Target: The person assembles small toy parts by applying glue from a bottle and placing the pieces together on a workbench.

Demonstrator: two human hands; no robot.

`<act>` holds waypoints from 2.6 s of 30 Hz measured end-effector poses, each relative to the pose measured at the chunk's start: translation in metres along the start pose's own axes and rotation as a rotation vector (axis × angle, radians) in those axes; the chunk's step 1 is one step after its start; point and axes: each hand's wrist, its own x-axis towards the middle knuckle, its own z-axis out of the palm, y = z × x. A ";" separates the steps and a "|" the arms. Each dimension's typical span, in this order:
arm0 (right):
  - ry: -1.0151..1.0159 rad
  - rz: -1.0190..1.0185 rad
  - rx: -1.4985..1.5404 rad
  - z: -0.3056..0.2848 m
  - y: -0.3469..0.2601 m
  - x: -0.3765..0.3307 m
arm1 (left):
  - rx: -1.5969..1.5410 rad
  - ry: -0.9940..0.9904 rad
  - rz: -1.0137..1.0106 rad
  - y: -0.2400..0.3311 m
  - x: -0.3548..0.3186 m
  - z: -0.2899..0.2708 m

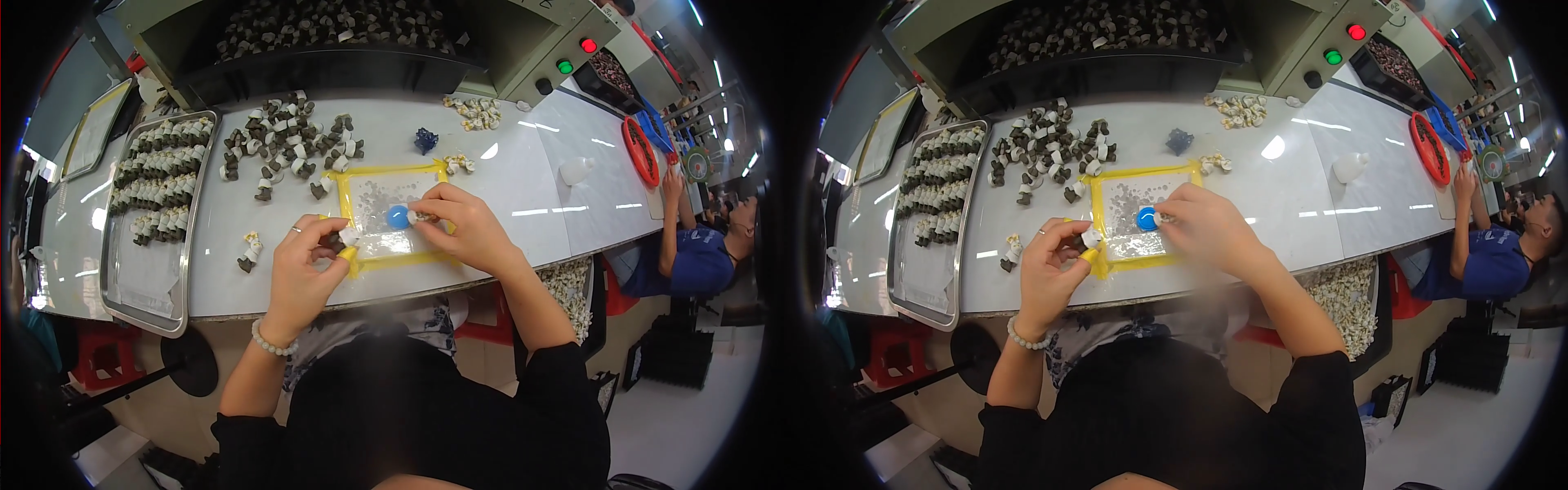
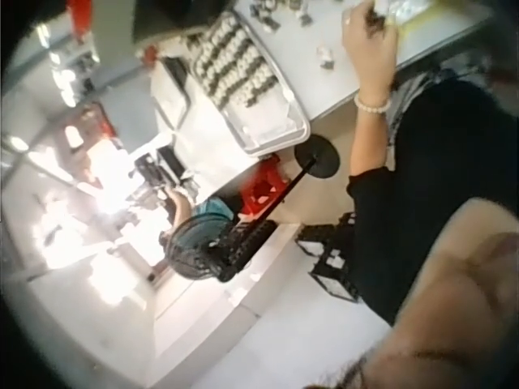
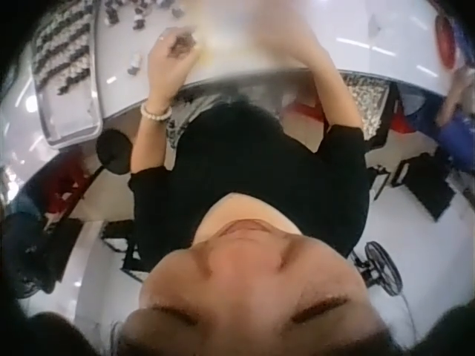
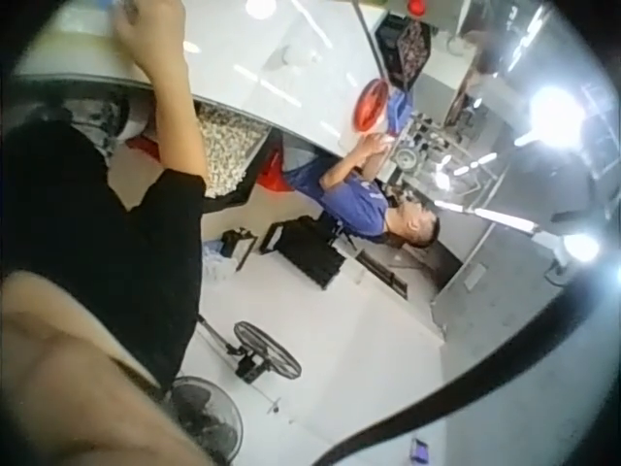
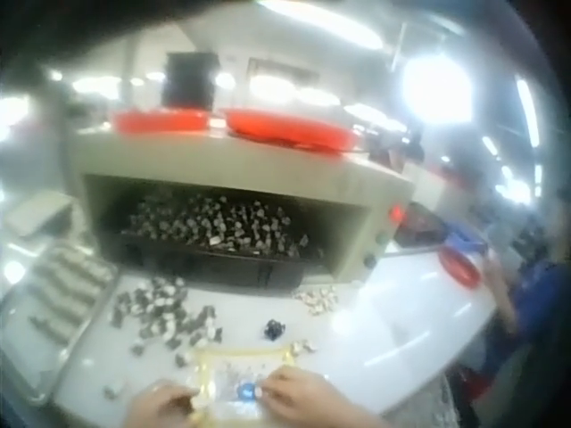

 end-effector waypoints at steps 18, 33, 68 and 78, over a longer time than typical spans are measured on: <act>0.010 0.045 0.195 0.005 -0.004 0.007 | -0.591 0.026 -0.195 -0.026 -0.010 0.029; -0.058 0.074 0.432 0.009 -0.018 0.000 | -0.628 0.009 -0.081 -0.024 -0.012 0.033; 0.243 0.221 -0.007 -0.044 0.062 0.008 | 0.815 0.199 0.429 -0.021 -0.040 -0.033; 0.219 0.161 -0.235 -0.034 0.046 -0.003 | 0.839 0.253 0.490 0.004 -0.010 -0.027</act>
